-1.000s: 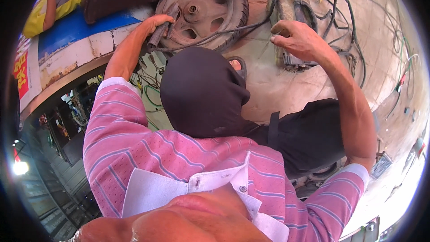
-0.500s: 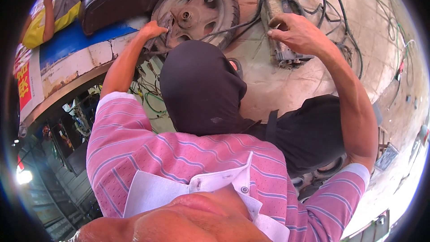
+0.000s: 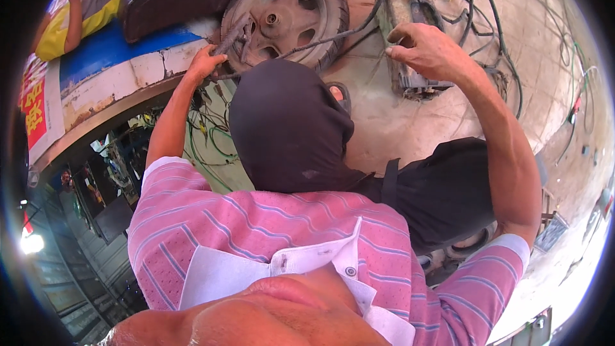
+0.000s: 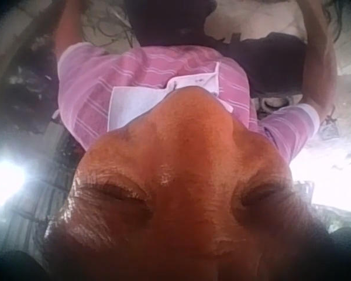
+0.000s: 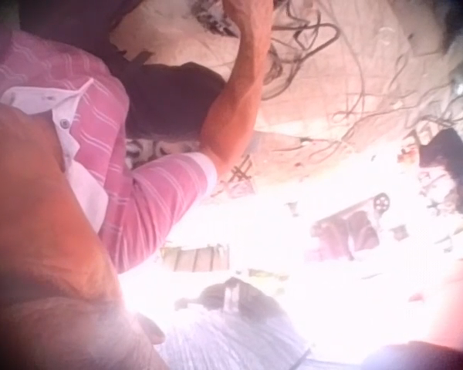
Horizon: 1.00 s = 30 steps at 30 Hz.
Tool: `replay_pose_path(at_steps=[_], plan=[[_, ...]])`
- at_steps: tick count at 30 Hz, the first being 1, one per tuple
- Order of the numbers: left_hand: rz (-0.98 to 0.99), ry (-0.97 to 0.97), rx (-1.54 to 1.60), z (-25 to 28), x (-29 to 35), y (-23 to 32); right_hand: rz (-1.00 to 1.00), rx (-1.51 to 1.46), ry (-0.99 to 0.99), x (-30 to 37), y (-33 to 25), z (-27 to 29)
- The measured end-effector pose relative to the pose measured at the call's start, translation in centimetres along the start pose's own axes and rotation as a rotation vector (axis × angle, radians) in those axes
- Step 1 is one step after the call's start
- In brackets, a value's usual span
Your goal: The person secures wires on a machine with plastic ties and connects electrical components to a wooden mounting block.
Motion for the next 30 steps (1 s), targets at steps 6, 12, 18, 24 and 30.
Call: replay_pose_path(at_steps=[6,12,18,24,30], plan=[[-0.074,0.048,0.144,0.1,-0.5,-0.9,0.009,-0.050,0.020,-0.2,0.4,-0.3],[-0.081,-0.049,0.213,-0.6,-1.0,-2.5,0.010,-0.026,-0.012,-0.7,0.3,-0.5],[-0.087,-0.081,0.264,-0.7,-1.5,-2.3,0.051,0.026,0.011,-0.2,-0.5,0.0],[0.046,-0.022,0.121,-0.3,0.5,1.5,0.054,0.026,-0.013,0.2,-0.6,0.1],[-0.092,0.338,-0.386,-0.2,2.4,7.2,0.070,0.005,-0.010,-0.3,-0.9,-0.8]])
Point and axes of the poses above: each hand's wrist, its own x-axis away from the middle knuckle, its own z-axis out of the back of the hand, y = z × x, the point moved 10 cm from there along -x, towards the middle knuckle, and after that the axes turned 14 degrees about z, right-handed, at the moved point
